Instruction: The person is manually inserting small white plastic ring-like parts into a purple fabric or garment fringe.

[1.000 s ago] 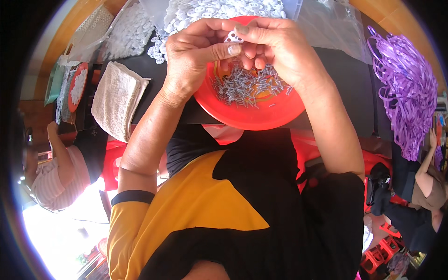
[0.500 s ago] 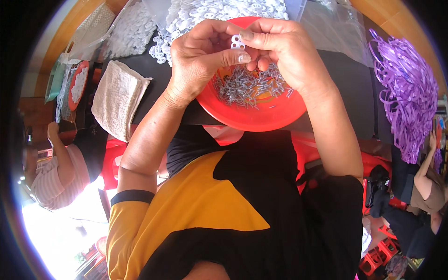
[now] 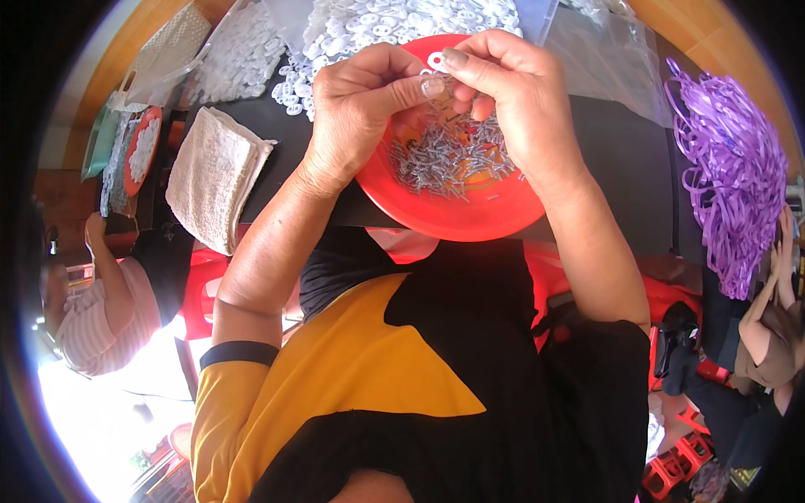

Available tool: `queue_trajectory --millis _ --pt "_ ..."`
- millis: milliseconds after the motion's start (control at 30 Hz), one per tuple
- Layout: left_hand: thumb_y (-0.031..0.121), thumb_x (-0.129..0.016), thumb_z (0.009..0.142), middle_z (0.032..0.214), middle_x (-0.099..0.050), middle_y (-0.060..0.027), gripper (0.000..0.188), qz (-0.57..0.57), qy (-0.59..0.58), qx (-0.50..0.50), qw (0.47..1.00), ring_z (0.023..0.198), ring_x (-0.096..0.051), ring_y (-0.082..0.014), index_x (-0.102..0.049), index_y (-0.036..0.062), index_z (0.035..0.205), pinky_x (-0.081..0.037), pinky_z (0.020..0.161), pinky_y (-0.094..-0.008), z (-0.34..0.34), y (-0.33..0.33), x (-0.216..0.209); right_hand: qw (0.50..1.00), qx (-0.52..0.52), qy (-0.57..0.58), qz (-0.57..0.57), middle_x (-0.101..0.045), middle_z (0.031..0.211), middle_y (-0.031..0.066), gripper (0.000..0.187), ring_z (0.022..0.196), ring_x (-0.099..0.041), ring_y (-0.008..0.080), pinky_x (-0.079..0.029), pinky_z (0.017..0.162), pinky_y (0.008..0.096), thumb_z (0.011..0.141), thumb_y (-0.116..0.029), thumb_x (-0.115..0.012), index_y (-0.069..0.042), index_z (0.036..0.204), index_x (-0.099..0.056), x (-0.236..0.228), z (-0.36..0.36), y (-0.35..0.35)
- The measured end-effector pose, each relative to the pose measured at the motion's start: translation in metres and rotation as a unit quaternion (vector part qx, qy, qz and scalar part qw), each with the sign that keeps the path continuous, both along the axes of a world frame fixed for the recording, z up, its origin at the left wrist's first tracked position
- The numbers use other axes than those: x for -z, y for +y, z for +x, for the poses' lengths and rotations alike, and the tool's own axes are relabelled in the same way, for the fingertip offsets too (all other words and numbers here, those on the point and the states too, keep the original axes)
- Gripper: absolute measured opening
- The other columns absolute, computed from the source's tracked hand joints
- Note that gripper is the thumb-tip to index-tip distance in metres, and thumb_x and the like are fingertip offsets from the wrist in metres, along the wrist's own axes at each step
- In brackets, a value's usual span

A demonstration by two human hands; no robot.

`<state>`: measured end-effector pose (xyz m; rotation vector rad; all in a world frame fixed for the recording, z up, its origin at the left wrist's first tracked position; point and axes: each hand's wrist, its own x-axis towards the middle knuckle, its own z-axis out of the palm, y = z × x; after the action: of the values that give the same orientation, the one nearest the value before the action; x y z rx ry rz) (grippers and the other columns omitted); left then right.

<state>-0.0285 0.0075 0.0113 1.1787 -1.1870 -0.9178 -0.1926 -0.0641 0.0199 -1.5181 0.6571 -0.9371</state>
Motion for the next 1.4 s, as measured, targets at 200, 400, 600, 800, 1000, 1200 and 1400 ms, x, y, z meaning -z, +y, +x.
queue_trajectory --millis 200,400,600,800,1000,1200,1400 --pt "0.011 -0.079 0.083 0.068 -0.065 -0.0029 0.016 0.004 0.019 0.024 1.0 0.055 -0.058 -0.0073 -0.066 0.0007 0.082 -0.045 0.048 -0.0213 0.002 0.001 -0.001 1.0 -0.025 0.005 0.013 -0.061 0.068 0.0016 0.02 0.059 -0.056 0.0079 -0.04 0.053 0.0206 0.09 -0.021 -0.068 -0.002 0.089 -0.068 0.0 -0.001 -0.002" --pt "0.005 -0.08 0.08 0.076 -0.068 -0.0061 0.021 -0.071 -0.048 0.018 0.996 0.064 -0.064 -0.0096 -0.065 0.0001 0.092 -0.051 0.056 -0.0218 0.002 -0.001 0.007 0.997 -0.053 0.008 0.061 -0.062 0.067 0.0022 0.022 0.058 -0.058 0.0088 -0.04 0.052 0.0206 0.091 -0.022 -0.067 -0.001 0.089 -0.068 -0.005 -0.004 -0.005" --pt "-0.001 -0.08 0.078 0.082 -0.07 -0.0055 0.03 -0.131 -0.07 0.033 0.988 0.075 -0.068 -0.0095 -0.062 0.0005 0.103 -0.054 0.065 -0.0218 0.003 -0.006 0.017 0.994 -0.081 0.005 0.072 -0.063 0.067 0.0032 0.022 0.056 -0.059 0.0095 -0.04 0.051 0.0203 0.091 -0.022 -0.067 0.0 0.09 -0.069 -0.007 -0.005 -0.005" --pt "-0.002 -0.079 0.078 0.079 -0.07 -0.0043 0.032 -0.142 -0.076 0.041 0.986 0.076 -0.068 -0.0081 -0.061 0.0009 0.105 -0.053 0.065 -0.0208 0.004 -0.002 0.013 0.993 -0.081 0.012 0.081 -0.062 0.067 0.0033 0.022 0.056 -0.058 0.0096 -0.04 0.05 0.0204 0.092 -0.023 -0.066 0.0 0.089 -0.069 -0.007 -0.004 -0.003" --pt "-0.001 -0.08 0.079 0.084 -0.072 -0.0059 0.033 -0.122 -0.081 0.035 0.989 0.078 -0.069 -0.0099 -0.061 0.0006 0.106 -0.055 0.068 -0.0221 0.002 -0.001 0.01 0.997 -0.054 0.007 0.046 -0.062 0.068 0.0013 0.022 0.058 -0.056 0.0074 -0.039 0.052 0.0201 0.092 -0.022 -0.066 -0.001 0.088 -0.069 -0.005 -0.002 0.003" --pt "0.0 -0.079 0.079 0.089 -0.072 -0.0087 0.034 -0.121 -0.073 0.033 0.989 0.081 -0.071 -0.013 -0.062 -0.0006 0.107 -0.058 0.072 -0.0245 0.003 -0.001 0.011 0.998 -0.05 0.005 0.035 -0.062 0.069 0.0004 0.021 0.06 -0.056 0.0066 -0.039 0.052 0.0201 0.092 -0.022 -0.066 -0.001 0.088 -0.068 -0.005 -0.001 0.003" --pt "0.0 -0.076 0.082 0.081 -0.069 -0.0083 0.026 -0.071 0.095 0.077 0.99 0.066 -0.065 -0.0103 -0.064 -0.0033 0.105 -0.05 0.054 -0.0216 0.003 -0.001 0.0 0.998 -0.051 0.004 0.044 -0.061 0.068 0.0008 0.02 0.06 -0.058 0.0088 -0.04 0.053 0.0206 0.092 -0.021 -0.066 -0.001 0.088 -0.068 -0.005 -0.003 -0.001"
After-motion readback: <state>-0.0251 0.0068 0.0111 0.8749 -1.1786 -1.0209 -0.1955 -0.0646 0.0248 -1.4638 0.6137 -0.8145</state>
